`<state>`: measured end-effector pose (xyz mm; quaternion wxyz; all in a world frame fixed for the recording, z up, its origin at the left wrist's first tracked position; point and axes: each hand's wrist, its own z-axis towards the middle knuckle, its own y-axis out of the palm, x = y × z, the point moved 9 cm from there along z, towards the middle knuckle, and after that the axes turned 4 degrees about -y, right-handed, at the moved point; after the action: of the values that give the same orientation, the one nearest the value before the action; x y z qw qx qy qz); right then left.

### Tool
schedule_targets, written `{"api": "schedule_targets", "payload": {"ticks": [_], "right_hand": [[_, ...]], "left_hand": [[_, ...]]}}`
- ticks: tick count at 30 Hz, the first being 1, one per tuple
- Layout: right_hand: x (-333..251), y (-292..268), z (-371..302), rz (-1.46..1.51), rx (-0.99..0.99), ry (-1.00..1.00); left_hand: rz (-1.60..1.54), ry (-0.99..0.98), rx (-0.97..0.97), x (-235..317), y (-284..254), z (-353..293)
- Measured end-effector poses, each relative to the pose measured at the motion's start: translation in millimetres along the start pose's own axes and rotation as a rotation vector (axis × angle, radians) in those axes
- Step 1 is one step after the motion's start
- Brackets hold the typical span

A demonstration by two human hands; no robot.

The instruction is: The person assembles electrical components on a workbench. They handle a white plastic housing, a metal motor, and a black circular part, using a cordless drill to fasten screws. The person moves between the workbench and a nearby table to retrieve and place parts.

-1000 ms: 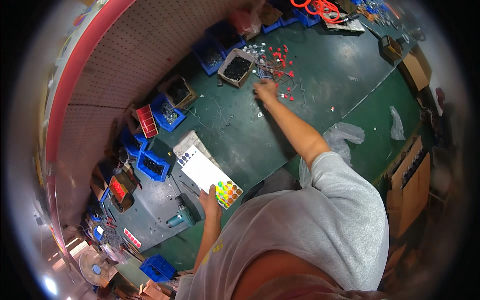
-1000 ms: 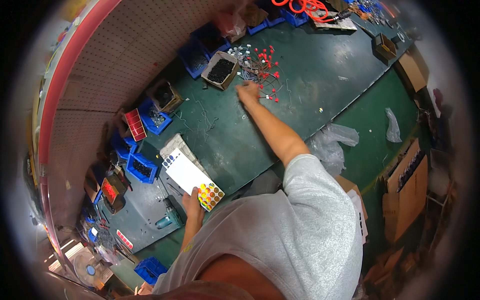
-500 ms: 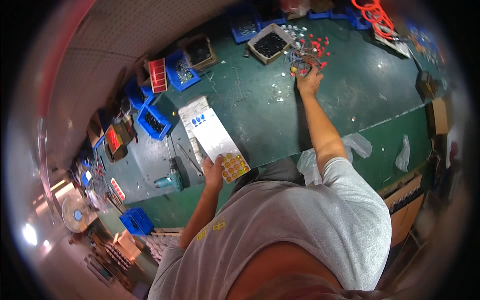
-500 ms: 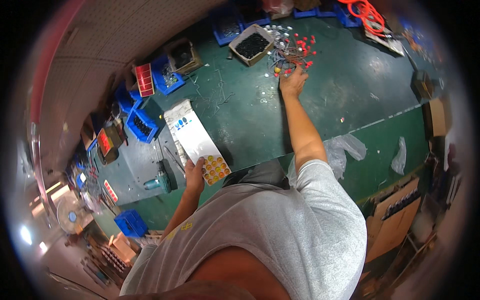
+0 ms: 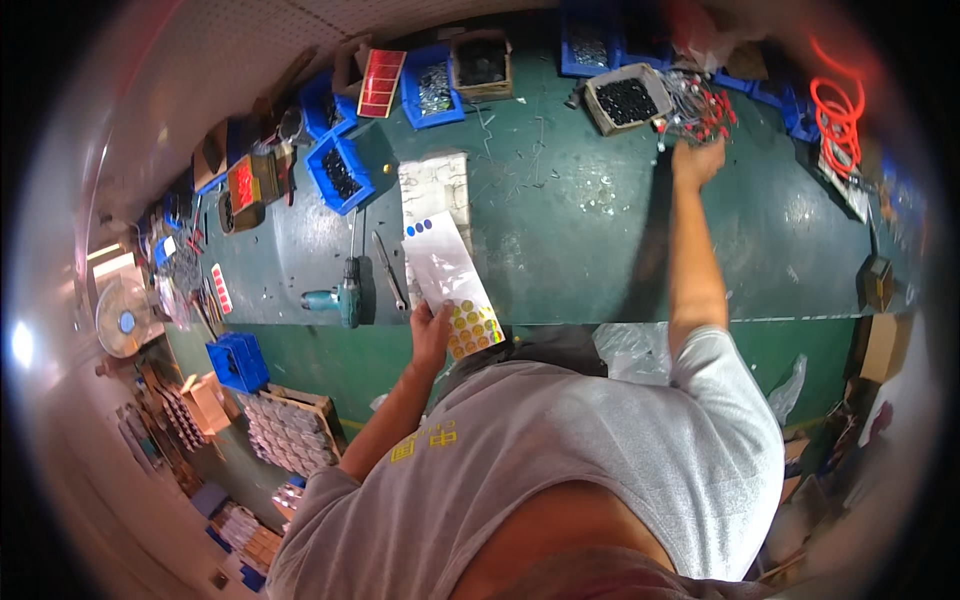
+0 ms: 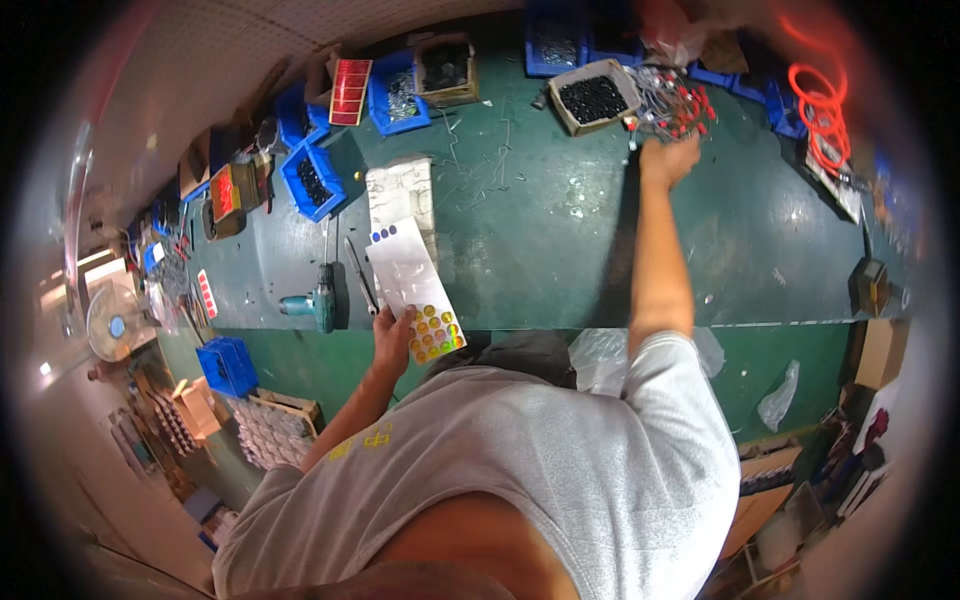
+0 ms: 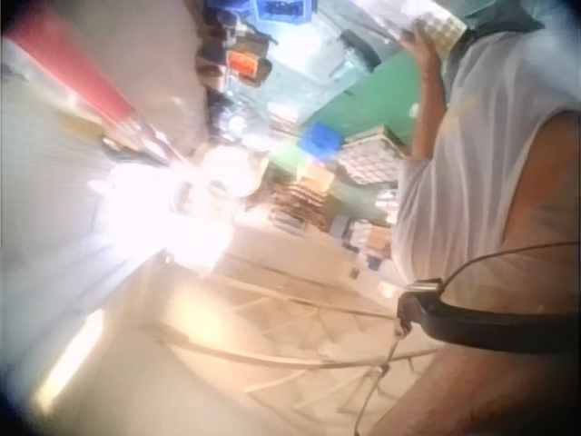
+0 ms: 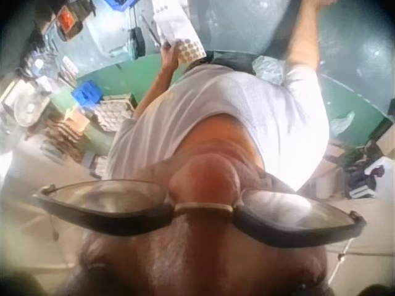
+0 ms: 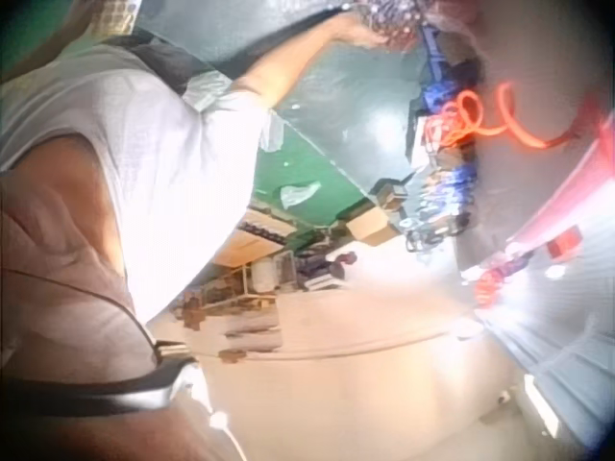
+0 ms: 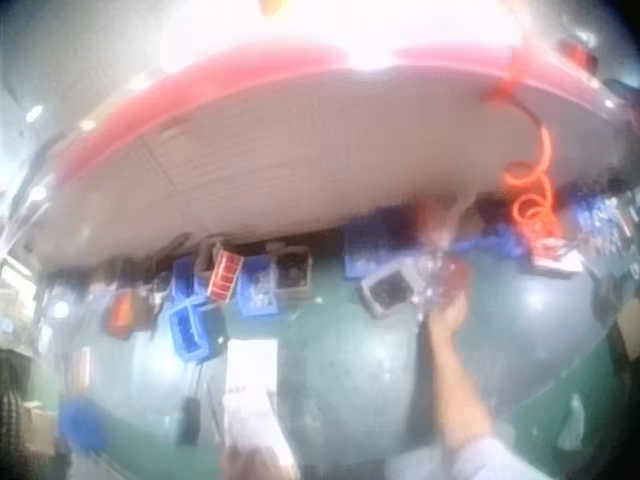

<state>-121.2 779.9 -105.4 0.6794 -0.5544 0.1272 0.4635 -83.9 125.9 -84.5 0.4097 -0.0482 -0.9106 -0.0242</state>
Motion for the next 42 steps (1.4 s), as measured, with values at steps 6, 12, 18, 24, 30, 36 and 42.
{"api": "schedule_targets", "payload": {"ticks": [6, 12, 18, 24, 30, 36, 42], "right_hand": [[-131.2, 10.2, -214.7, 0.331, -0.474, -0.340], [-212.5, 104.6, -290.1, 0.384, -0.879, -0.578], [-223.4, 161.1, -179.3, -0.017, -0.635, -0.752], [-300.9, 121.5, -229.7, 0.283, -0.651, -0.850], [-393.8, 69.8, -439.4, 0.669, -1.115, -0.692], [-359.6, 37.5, -477.5, 0.340, -0.864, -0.459], [-304.9, 74.8, -509.5, 0.148, -1.132, 0.067]], "left_hand": [[0.061, -0.008, 0.073, 15.3, 1.3, -8.0], [0.092, -0.054, 0.080, 4.3, -16.3, -14.8], [0.054, 0.031, 0.090, -0.7, -38.9, -33.7], [-0.072, 0.085, 0.210, -4.0, -88.7, -51.7], [-0.101, 0.117, 0.273, -7.5, -159.9, -41.4], [-0.085, 0.223, 0.277, 28.1, -227.0, -3.0], [-0.048, 0.192, 0.150, 54.6, -266.5, 43.7]]}}
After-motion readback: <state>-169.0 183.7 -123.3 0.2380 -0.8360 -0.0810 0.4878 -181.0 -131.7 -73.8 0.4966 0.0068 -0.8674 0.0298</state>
